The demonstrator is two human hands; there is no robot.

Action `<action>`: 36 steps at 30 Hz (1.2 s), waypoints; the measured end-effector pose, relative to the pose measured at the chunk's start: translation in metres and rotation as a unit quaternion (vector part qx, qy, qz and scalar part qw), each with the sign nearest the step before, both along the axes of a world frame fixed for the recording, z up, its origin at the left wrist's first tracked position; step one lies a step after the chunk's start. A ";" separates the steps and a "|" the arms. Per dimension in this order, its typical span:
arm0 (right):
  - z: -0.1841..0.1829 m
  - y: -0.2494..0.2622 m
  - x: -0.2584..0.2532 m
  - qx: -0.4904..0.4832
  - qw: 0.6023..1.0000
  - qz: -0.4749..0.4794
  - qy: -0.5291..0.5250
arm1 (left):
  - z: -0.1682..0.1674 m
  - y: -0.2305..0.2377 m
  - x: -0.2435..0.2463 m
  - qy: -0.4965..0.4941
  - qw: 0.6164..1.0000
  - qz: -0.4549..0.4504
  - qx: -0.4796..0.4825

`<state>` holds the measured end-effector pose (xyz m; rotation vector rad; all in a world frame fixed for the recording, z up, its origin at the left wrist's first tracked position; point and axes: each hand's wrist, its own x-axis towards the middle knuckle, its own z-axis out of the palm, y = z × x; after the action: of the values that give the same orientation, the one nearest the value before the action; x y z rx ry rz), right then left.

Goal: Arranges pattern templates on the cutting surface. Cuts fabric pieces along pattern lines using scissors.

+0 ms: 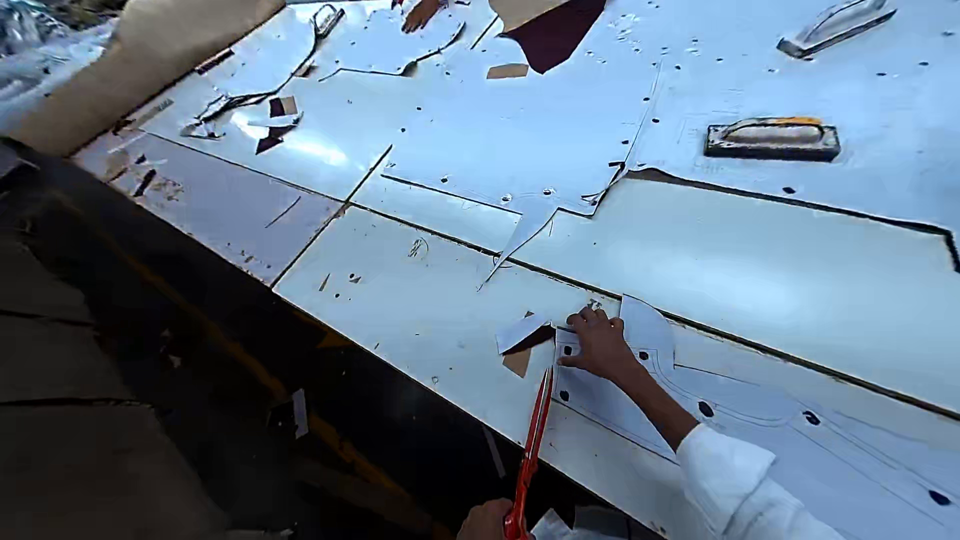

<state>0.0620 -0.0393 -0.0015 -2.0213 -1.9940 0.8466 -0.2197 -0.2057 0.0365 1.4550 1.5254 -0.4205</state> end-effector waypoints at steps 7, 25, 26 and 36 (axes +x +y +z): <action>0.006 0.014 -0.005 -0.042 0.999 0.014 -0.023 | 0.003 0.014 0.022 0.008 1.000 0.018 -0.024; 0.021 0.036 0.038 -0.202 0.933 0.044 0.294 | 0.016 0.050 0.026 0.004 0.999 -0.040 -0.023; 0.023 0.036 0.039 -0.215 0.925 0.034 0.311 | 0.016 0.053 0.027 0.002 0.999 -0.044 -0.022; 0.025 0.029 0.040 -0.212 0.911 -0.017 0.354 | 0.013 0.070 0.041 -0.029 0.999 -0.035 0.000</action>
<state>0.1022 -0.0098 0.0232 -1.5505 -1.4337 1.8093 -0.1791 -0.1359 0.0493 1.5107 1.4323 -0.4165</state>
